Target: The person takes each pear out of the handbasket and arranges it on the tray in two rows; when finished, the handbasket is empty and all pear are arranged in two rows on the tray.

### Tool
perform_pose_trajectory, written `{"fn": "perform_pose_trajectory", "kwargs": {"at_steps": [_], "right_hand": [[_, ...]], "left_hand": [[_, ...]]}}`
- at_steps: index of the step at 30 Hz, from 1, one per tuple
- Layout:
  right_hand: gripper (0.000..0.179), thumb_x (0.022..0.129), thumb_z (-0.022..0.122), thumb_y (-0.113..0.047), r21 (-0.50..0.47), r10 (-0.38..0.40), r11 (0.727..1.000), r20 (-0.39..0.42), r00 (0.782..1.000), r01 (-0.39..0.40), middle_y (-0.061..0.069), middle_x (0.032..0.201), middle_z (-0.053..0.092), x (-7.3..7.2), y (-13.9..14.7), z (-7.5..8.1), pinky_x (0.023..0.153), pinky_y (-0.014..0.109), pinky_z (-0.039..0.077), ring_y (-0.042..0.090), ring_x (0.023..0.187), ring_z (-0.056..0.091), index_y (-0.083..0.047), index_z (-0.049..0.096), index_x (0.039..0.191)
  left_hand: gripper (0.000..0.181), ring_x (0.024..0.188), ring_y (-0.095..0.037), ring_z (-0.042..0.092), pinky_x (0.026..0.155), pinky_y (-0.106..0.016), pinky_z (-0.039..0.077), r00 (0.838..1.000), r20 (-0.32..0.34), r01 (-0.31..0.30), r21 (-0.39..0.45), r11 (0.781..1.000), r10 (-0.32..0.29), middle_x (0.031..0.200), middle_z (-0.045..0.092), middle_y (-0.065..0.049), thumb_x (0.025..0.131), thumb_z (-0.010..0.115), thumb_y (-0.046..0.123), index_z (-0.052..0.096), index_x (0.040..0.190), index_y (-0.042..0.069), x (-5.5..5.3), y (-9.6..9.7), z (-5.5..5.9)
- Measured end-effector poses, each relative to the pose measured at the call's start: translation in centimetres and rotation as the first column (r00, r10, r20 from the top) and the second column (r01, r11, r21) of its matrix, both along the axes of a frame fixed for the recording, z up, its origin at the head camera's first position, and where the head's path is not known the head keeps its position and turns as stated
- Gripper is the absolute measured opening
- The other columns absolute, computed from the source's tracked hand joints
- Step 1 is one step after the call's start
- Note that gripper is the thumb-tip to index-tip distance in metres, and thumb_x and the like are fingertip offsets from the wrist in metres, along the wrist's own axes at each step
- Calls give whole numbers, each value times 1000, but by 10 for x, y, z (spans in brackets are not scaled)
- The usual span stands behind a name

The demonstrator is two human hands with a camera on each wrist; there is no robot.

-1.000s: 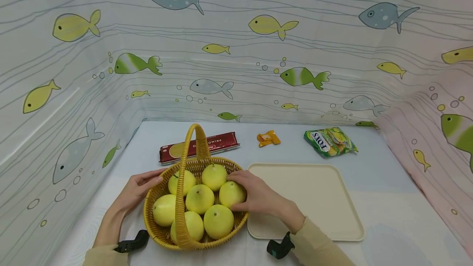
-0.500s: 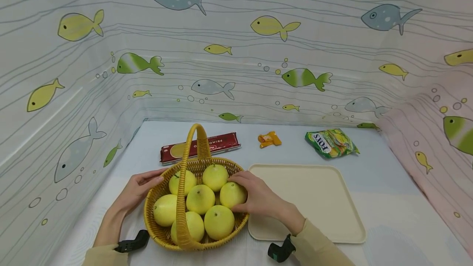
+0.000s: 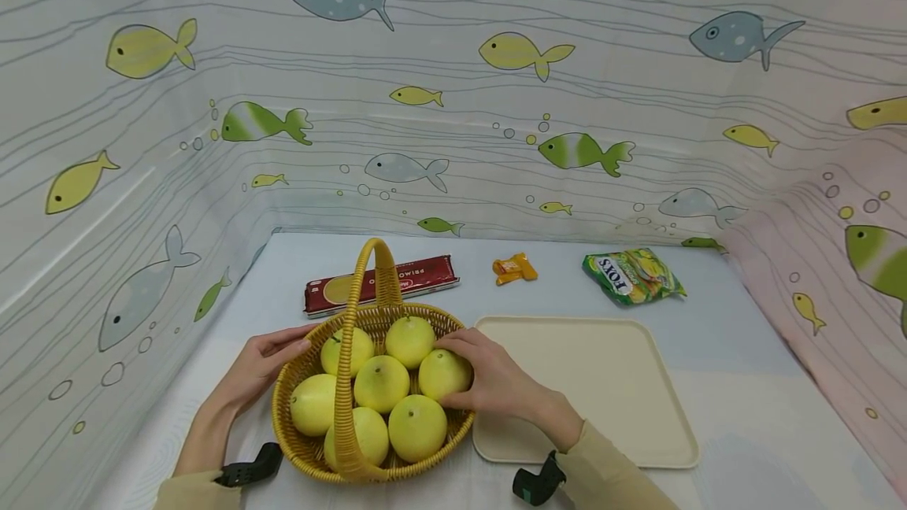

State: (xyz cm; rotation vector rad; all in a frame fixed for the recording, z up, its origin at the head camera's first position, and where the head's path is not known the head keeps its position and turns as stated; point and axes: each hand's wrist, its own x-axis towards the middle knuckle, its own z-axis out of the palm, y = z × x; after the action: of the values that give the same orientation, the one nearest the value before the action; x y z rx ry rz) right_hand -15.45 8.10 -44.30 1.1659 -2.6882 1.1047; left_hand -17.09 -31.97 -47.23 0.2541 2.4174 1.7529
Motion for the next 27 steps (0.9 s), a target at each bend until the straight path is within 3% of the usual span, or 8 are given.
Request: {"fn": "perform_pose_trajectory", "kwargs": {"at_steps": [3, 9, 11, 20, 27], "right_hand": [[67, 75, 89, -26, -7, -3, 1000, -23, 1000, 3, 5, 132, 58, 0, 0, -1, 101, 38, 50, 20, 121, 56, -8, 61, 133], [68, 72, 90, -26, -39, -4, 999, -94, 996, 1, 5, 128, 63, -2, 0, -3, 120, 45, 29, 20, 122, 57, -6, 62, 131], [68, 72, 91, -26, -54, -2, 999, -112, 994, -4, 4, 127, 64, -1, 0, -3, 121, 44, 27, 19, 121, 57, -6, 62, 130], [67, 75, 89, -29, -110, -31, 994, -85, 996, 21, 5, 131, 63, 0, 5, 4, 114, 53, 37, 35, 134, 51, -8, 62, 132], [69, 73, 90, -29, -138, -45, 990, -121, 992, 28, 2, 128, 65, 2, 10, 13, 112, 50, 41, 21, 121, 59, -13, 62, 134]], "left_hand": [[49, 118, 13, 53, 95, -8, 43, 1000, 4, -3, -2, 1000, 3, 126, 64, 21, 103, 57, 23, 50, 143, -5, 1, -1, 1], [49, 118, 13, 53, 94, -9, 44, 1000, 6, 0, 11, 1000, 0, 125, 64, 21, 103, 57, 22, 50, 143, -6, 1, -2, 0], [49, 118, 12, 54, 95, -9, 45, 1000, 10, 2, 22, 1000, -3, 125, 64, 21, 103, 56, 22, 49, 143, -6, 0, -1, 0], [48, 118, 12, 54, 95, -10, 45, 1000, 9, 9, 36, 999, -9, 125, 64, 22, 103, 56, 21, 50, 143, -6, 0, 0, -1], [48, 118, 11, 54, 95, -10, 45, 1000, 8, 11, 33, 999, -11, 125, 65, 21, 103, 56, 21, 50, 143, -6, 0, -1, -1]]}}
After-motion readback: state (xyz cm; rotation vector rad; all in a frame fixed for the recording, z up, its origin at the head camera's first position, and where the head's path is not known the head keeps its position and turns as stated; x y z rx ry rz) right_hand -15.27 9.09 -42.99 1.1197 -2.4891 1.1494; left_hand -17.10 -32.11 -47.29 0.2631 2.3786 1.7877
